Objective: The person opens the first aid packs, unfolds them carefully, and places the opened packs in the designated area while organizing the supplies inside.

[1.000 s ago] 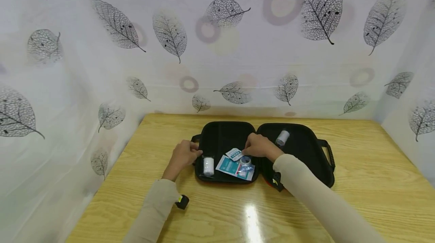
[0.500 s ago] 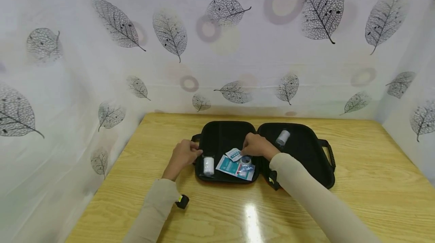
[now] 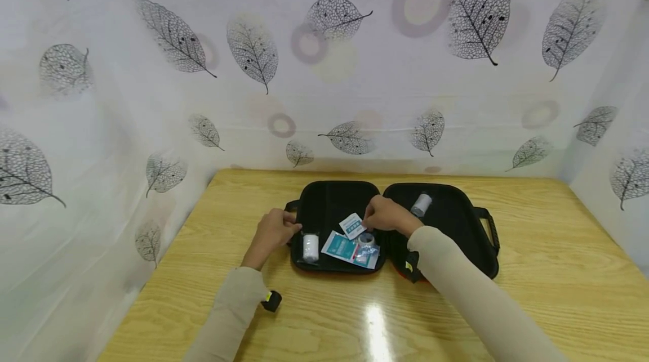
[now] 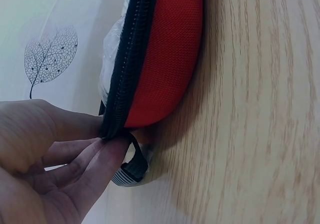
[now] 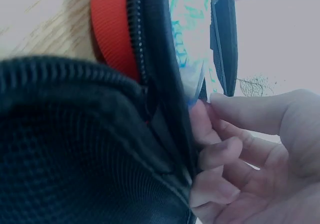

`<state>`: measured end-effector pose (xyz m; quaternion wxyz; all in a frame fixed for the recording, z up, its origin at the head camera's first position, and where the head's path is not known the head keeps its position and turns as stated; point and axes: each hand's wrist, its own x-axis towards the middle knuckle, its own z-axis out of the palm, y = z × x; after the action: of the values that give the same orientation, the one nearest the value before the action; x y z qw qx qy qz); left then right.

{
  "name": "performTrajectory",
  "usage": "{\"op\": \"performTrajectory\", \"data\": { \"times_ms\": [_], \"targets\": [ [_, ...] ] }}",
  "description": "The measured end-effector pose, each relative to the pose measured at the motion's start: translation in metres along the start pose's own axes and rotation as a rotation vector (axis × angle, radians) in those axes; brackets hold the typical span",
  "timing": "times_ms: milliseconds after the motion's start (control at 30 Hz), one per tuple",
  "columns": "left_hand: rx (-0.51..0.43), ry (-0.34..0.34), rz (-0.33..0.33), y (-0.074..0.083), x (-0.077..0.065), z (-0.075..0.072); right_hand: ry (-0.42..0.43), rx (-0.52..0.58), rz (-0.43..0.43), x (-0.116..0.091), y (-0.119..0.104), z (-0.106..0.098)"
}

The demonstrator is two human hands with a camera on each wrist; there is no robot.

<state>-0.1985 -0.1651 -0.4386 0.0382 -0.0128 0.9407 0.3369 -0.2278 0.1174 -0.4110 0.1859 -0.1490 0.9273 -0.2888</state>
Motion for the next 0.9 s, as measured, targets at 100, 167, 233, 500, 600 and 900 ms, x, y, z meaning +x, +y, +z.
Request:
{"op": "performTrajectory", "data": {
  "times_ms": [100, 167, 233, 500, 600, 900],
  "targets": [
    [0.004, 0.002, 0.001, 0.000, 0.000, 0.000, 0.018, 0.030, -0.017, -0.001, 0.004, -0.003],
    [0.005, 0.004, 0.006, 0.000, 0.000, -0.001, 0.030, 0.050, -0.030, -0.002, 0.007, -0.006],
    [0.004, 0.006, 0.008, 0.001, -0.001, -0.001, 0.038, 0.075, -0.033, -0.003, 0.009, -0.009],
    [0.006, 0.006, 0.008, 0.002, 0.000, 0.000, 0.073, 0.148, -0.036, -0.009, 0.024, -0.026],
    [0.009, 0.003, 0.004, 0.001, 0.000, 0.001, 0.077, 0.175, -0.018, -0.013, 0.033, -0.034],
    [0.012, 0.000, -0.001, 0.001, 0.000, 0.000, 0.114, 0.203, 0.046, -0.038, 0.063, -0.063]
  ]
}}
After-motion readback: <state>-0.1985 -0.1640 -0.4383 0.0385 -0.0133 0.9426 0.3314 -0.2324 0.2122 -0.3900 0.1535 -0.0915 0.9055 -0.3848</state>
